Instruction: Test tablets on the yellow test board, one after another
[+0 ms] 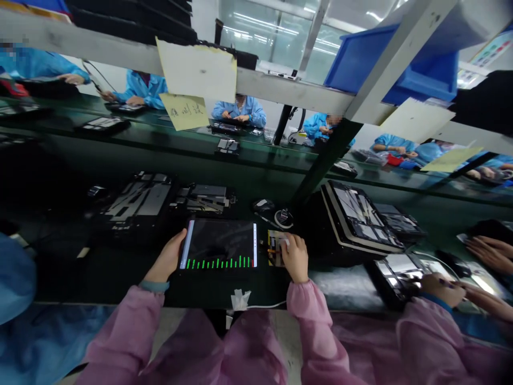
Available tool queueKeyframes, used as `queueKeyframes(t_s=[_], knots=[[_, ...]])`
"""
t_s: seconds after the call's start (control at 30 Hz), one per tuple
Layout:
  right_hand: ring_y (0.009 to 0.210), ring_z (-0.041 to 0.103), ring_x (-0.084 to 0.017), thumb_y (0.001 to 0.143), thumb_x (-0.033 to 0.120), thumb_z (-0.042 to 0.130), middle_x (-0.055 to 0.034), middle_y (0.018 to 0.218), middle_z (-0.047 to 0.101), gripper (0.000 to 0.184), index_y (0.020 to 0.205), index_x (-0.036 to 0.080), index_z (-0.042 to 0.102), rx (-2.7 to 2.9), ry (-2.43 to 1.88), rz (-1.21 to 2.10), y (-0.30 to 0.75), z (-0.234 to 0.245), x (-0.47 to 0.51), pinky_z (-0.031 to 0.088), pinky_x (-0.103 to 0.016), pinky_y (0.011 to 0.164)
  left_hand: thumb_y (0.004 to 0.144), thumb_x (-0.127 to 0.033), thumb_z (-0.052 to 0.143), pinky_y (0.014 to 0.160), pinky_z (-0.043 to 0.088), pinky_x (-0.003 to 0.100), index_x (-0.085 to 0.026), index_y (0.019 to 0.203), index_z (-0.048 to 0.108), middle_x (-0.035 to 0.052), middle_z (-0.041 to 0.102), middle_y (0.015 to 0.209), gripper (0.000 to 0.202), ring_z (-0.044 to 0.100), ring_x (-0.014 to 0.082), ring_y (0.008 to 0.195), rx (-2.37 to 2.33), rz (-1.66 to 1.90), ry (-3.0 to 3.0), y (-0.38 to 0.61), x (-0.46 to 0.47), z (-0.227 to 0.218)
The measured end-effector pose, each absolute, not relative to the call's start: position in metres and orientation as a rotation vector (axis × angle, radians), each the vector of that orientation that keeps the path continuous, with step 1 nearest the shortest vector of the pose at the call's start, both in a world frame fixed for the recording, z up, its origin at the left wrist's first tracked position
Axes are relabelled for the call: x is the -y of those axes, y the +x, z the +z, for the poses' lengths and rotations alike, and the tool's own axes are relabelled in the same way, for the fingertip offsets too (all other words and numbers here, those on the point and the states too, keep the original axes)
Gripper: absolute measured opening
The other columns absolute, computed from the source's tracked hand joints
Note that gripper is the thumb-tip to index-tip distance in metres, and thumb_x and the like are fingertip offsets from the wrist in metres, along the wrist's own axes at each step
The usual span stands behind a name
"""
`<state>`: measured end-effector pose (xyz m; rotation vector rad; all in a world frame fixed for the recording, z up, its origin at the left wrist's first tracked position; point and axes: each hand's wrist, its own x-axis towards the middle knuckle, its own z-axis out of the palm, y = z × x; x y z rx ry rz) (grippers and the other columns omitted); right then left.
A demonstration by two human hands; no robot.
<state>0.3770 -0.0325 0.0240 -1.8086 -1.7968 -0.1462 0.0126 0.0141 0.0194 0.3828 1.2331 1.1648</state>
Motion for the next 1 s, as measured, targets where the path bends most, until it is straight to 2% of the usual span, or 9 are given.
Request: queueKeyframes(t_s=[0.13, 0.23, 0.37, 0.43, 0.53, 0.63, 0.73, 0.87, 1.0], knots=[[0.094, 0.061, -0.021, 0.094, 0.016, 0.037, -0.0093, 0.100, 0.064, 0.030, 0.109, 0.018, 0.062, 1.756, -1.589, 0.076, 0.366, 0.039, 0.054, 0.051, -0.035, 0.083, 0.083, -0.025, 0.064, 0.074, 0.057, 0.033, -0.012, 0.099, 0.068, 0.0085, 0.073, 0.086, 0.021, 0.070, 0.0214, 0.079, -1.293, 1.174, 0.510, 0.006, -0.015, 0.021], [0.094, 0.061, -0.021, 0.091, 0.011, 0.038, -0.0086, 0.099, 0.065, 0.031, 0.105, 0.019, 0.064, 1.828, -1.567, 0.149, 0.374, 0.034, 0.075, 0.052, -0.036, 0.084, 0.083, -0.029, 0.062, 0.085, 0.054, 0.037, -0.015, 0.095, 0.068, 0.0085, 0.072, 0.091, 0.019, 0.068, 0.0248, 0.093, -1.558, 1.116, 0.727, -0.007, -0.020, 0.016], [0.117, 0.050, -0.027, 0.080, 0.000, 0.042, -0.0097, 0.122, 0.062, 0.045, 0.114, 0.020, 0.064, 2.091, -1.603, 0.060, 0.390, 0.017, 0.099, 0.045, -0.046, 0.095, 0.081, -0.030, 0.061, 0.109, 0.036, 0.041, -0.019, 0.095, 0.068, 0.0093, 0.067, 0.117, 0.019, 0.050, 0.0286, 0.127, -1.760, 1.083, 0.979, -0.015, -0.026, 0.016], [0.125, 0.044, -0.029, 0.078, -0.003, 0.043, -0.0101, 0.128, 0.059, 0.047, 0.115, 0.018, 0.064, 2.168, -1.630, 0.021, 0.397, 0.012, 0.103, 0.043, -0.047, 0.097, 0.080, -0.029, 0.060, 0.114, 0.027, 0.044, -0.017, 0.102, 0.066, 0.0119, 0.061, 0.128, 0.026, 0.043, 0.0309, 0.133, -1.861, 1.074, 1.293, -0.008, -0.021, 0.025], [0.119, 0.049, -0.027, 0.085, 0.001, 0.047, -0.0101, 0.117, 0.065, 0.034, 0.106, 0.018, 0.067, 2.215, -1.634, 0.029, 0.405, 0.012, 0.102, 0.043, -0.044, 0.094, 0.084, -0.032, 0.053, 0.110, 0.033, 0.045, -0.016, 0.112, 0.063, 0.0144, 0.061, 0.124, 0.033, 0.051, 0.0322, 0.123, -1.886, 1.023, 1.866, 0.026, 0.005, 0.045], [0.107, 0.056, -0.024, 0.092, 0.014, 0.053, -0.0083, 0.100, 0.069, 0.018, 0.099, 0.020, 0.069, 2.235, -1.588, 0.118, 0.412, 0.018, 0.096, 0.043, -0.041, 0.089, 0.094, -0.033, 0.041, 0.091, 0.047, 0.033, -0.023, 0.113, 0.063, 0.0078, 0.068, 0.106, 0.031, 0.064, 0.0231, 0.099, -1.541, 0.843, 2.122, 0.095, 0.044, 0.063], [0.102, 0.060, -0.022, 0.093, 0.020, 0.055, -0.0061, 0.094, 0.071, 0.014, 0.096, 0.021, 0.069, 2.239, -1.499, 0.231, 0.413, 0.027, 0.091, 0.041, -0.041, 0.090, 0.097, -0.030, 0.041, 0.080, 0.050, 0.031, -0.023, 0.123, 0.057, 0.0079, 0.069, 0.108, 0.031, 0.066, 0.0221, 0.094, -1.183, 0.525, 2.331, 0.175, 0.069, 0.065], [0.096, 0.061, -0.021, 0.094, 0.019, 0.053, -0.0064, 0.092, 0.070, 0.015, 0.092, 0.020, 0.068, 2.265, -1.421, 0.357, 0.408, 0.037, 0.087, 0.042, -0.039, 0.088, 0.098, -0.025, 0.038, 0.072, 0.050, 0.031, -0.017, 0.109, 0.059, 0.0099, 0.069, 0.095, 0.024, 0.068, 0.0233, 0.086, -1.155, 0.288, 2.441, 0.230, 0.068, 0.050], [0.091, 0.060, -0.019, 0.093, 0.014, 0.046, -0.0055, 0.090, 0.068, 0.020, 0.091, 0.019, 0.066, 2.280, -1.336, 0.463, 0.406, 0.038, 0.084, 0.044, -0.036, 0.085, 0.098, -0.022, 0.036, 0.072, 0.050, 0.029, -0.017, 0.103, 0.058, 0.0094, 0.068, 0.094, 0.024, 0.067, 0.0216, 0.086, -1.219, 0.256, 2.441, 0.230, 0.062, 0.041]])
